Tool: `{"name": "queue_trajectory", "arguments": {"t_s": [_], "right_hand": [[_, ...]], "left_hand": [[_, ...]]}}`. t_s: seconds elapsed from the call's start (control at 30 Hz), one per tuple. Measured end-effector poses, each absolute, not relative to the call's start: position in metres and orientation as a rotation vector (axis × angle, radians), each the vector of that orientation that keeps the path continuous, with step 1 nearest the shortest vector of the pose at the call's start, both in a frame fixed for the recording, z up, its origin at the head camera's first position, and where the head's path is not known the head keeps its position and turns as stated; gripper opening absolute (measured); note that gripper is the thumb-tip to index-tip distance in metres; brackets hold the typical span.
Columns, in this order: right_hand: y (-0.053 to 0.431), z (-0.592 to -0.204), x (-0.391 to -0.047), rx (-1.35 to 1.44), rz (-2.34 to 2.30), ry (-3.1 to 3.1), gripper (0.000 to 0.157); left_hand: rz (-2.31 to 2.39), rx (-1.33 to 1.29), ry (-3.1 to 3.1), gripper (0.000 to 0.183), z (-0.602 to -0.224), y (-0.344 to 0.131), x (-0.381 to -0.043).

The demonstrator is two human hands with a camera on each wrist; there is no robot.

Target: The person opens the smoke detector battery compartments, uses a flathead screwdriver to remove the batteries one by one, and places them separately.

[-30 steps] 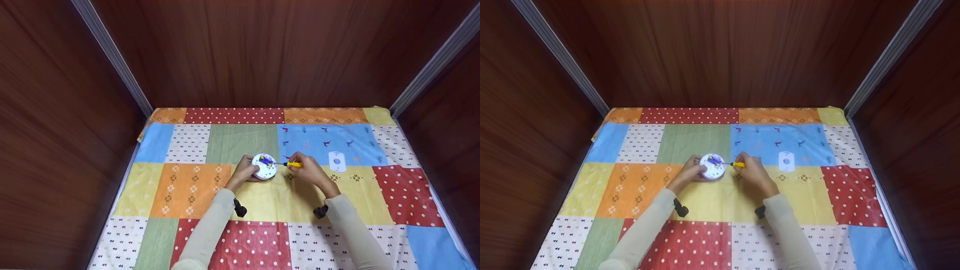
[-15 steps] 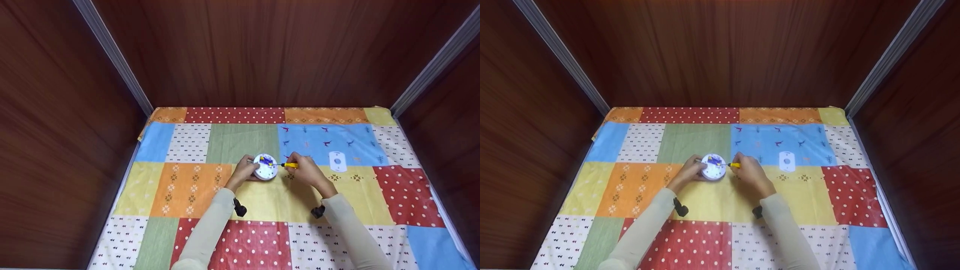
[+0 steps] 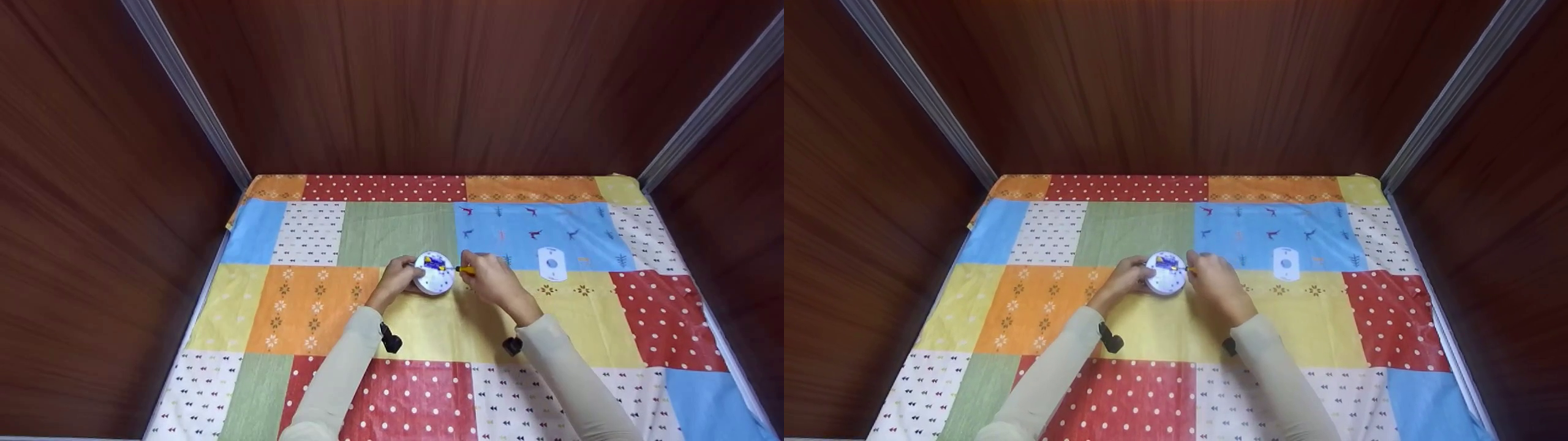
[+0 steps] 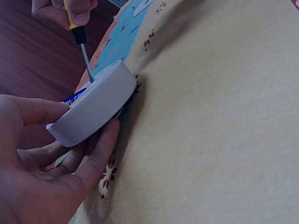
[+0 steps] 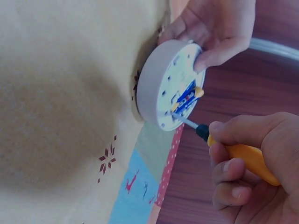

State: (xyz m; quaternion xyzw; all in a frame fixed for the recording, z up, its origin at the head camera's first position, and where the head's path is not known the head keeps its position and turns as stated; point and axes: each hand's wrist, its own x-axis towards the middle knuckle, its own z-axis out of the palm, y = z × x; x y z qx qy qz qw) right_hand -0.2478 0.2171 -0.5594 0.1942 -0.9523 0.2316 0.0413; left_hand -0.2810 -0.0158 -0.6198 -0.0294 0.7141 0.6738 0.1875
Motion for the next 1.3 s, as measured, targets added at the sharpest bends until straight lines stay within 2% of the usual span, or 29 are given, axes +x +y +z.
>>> {"name": "queue_trajectory", "arguments": {"t_s": [0.17,0.47,1.0,1.3], "right_hand": [[0.213,-0.558,-0.248,0.58,0.699,-2.919,0.012],[0.209,-0.556,-0.249,0.596,0.729,-2.933,0.009],[0.204,-0.55,-0.25,0.557,0.661,-2.909,0.012],[0.202,-0.551,-0.249,0.581,0.666,-2.913,0.012]], "left_hand": [[1.913,-0.082,2.006,0.038,-0.621,-0.017,-0.281],[1.915,-0.079,2.022,0.041,-0.625,-0.017,-0.281],[1.949,-0.123,1.965,0.031,-0.628,-0.016,-0.281],[1.957,-0.121,1.957,0.036,-0.63,-0.016,-0.28]]}}
